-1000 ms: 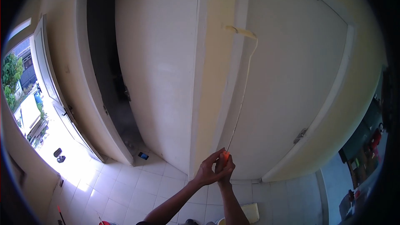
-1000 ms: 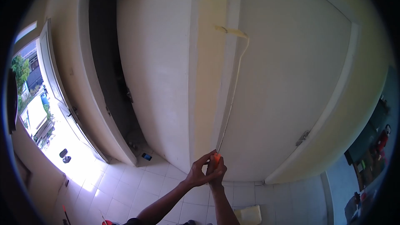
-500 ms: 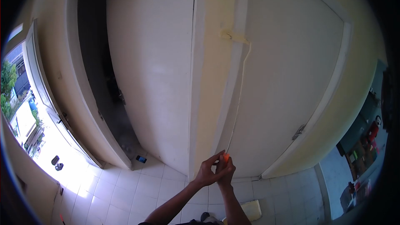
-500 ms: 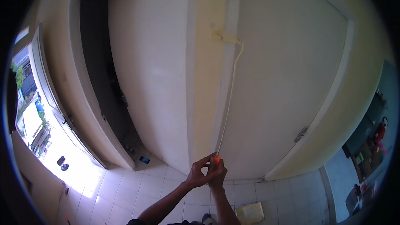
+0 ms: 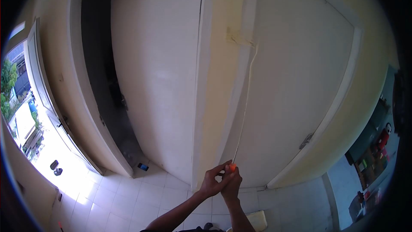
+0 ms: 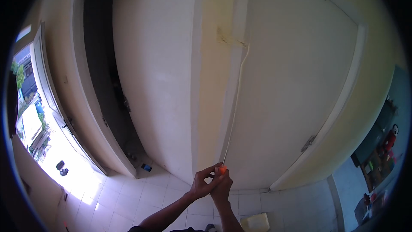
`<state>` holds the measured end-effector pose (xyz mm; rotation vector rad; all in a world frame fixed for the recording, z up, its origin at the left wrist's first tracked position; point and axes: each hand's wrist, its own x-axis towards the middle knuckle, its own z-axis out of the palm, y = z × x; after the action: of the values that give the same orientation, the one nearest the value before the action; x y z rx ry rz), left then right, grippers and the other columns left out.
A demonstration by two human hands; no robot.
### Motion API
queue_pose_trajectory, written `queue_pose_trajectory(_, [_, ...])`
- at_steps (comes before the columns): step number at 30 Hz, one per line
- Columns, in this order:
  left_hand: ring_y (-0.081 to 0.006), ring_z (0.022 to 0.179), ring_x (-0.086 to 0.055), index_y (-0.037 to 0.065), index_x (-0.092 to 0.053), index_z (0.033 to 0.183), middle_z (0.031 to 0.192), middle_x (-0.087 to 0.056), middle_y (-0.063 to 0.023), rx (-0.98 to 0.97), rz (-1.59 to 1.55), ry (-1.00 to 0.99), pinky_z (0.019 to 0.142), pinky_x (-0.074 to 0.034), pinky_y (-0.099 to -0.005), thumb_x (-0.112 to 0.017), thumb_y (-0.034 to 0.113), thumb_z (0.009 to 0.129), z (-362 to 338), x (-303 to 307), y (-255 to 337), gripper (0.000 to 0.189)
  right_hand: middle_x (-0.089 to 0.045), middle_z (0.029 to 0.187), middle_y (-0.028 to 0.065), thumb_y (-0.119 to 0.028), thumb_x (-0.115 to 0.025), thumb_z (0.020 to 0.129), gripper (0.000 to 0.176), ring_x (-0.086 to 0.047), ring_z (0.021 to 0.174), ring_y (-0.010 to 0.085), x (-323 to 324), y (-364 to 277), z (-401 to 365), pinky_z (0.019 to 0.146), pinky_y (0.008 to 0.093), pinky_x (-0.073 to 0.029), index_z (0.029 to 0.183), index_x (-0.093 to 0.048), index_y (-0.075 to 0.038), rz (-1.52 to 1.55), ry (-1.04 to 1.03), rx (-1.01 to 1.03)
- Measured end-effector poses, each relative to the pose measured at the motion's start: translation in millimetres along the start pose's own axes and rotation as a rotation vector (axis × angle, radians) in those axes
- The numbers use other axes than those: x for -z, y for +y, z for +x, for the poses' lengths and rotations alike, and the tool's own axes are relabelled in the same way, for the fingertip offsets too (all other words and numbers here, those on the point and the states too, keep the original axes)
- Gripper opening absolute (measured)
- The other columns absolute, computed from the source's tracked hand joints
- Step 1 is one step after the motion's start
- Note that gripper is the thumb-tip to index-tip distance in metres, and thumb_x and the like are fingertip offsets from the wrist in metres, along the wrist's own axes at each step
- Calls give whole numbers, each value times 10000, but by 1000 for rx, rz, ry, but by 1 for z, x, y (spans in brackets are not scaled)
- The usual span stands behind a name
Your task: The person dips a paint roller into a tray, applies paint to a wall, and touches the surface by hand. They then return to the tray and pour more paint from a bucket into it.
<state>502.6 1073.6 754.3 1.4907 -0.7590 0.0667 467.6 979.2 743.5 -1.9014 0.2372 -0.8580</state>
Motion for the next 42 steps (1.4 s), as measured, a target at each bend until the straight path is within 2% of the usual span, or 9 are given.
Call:
queue_pose_trajectory(6, [-250, 1062, -720, -38, -611, 1360, 1255, -704, -202, -42, 26, 95, 867, -594, -359, -708, 208, 959, 16, 2, 20, 480, -665, 726, 118, -270, -536, 1077, 307, -671, 635, 219, -5, -18, 17, 562, 378, -506, 1014, -576, 27, 118, -12, 16])
queue_pose_trajectory(14, [-258, 1109, -706, -32, -594, 1384, 1300, -682, -211, -7, 9, 110, 897, -583, -366, -682, 219, 984, -2, -9, -18, 480, -699, 810, 158, -254, -527, 1081, 289, -710, 700, 250, -14, 22, 4, 620, 377, -558, 1013, -560, 25, 79, -25, -1])
queue_pose_trajectory(20, [-256, 1148, -688, -30, -593, 1385, 1349, -658, -205, -12, -42, 103, 929, -570, -370, -671, 218, 997, 25, 1, 21, 467, -704, 809, 165, -264, -533, 1079, 302, -710, 688, 277, -8, -21, 30, 580, 388, -533, 1004, -561, 26, 65, -1, 58])
queue_pose_trajectory(26, [-260, 1174, -678, -14, -602, 1386, 1349, -662, -192, 35, -34, 98, 925, -565, -370, -681, 221, 986, 1, -4, -6, 471, -658, 726, 119, -291, -546, 1073, 324, -668, 641, 202, -12, 4, 6, 558, 348, -507, 940, -537, 4, 97, 9, 54])
queue_pose_trajectory(31, [-250, 1114, -694, -2, -595, 1403, 1287, -687, -197, -46, 18, 150, 918, -565, -373, -690, 199, 977, 21, -2, 26, 480, -630, 691, 79, -296, -543, 1077, 333, -632, 607, 166, -6, -23, 30, 547, 329, -499, 922, -525, -2, 204, 10, 130])
queue_pose_trajectory(34, [-246, 1057, -701, -5, -596, 1399, 1227, -704, -198, -105, 30, 153, 902, -568, -371, -697, 186, 969, 22, -2, 36, 481, -594, 665, 55, -301, -541, 1079, 334, -584, 581, 131, 0, -32, 31, 540, 313, -493, 930, -527, -2, 201, 1, 96])
queue_pose_trajectory(37, [-252, 1176, -667, -15, -587, 1401, 1366, -651, -185, -93, 60, 137, 932, -556, -369, -681, 194, 974, 18, -2, 34, 484, -565, 656, 45, -302, -546, 1077, 327, -545, 571, 110, 0, -27, 29, 539, 305, -492, 948, -535, -2, 214, -7, 116])
queue_pose_trajectory(40, [-248, 1046, -704, -26, -597, 1387, 1226, -707, -198, -121, 64, 200, 880, -572, -357, -697, 176, 966, 19, -6, 33, 478, -582, 668, 52, -295, -547, 1078, 315, -562, 582, 115, -4, -15, 31, 540, 307, -490, 979, -553, 4, 209, -28, 118])
queue_pose_trajectory(42, [-249, 1055, -705, -31, -599, 1381, 1244, -704, -197, -115, 47, 209, 874, -572, -352, -690, 182, 973, 23, -5, 26, 469, -614, 696, 70, -291, -545, 1079, 312, -611, 606, 139, -8, -14, 35, 552, 314, -508, 993, -559, 9, 193, -24, 154])
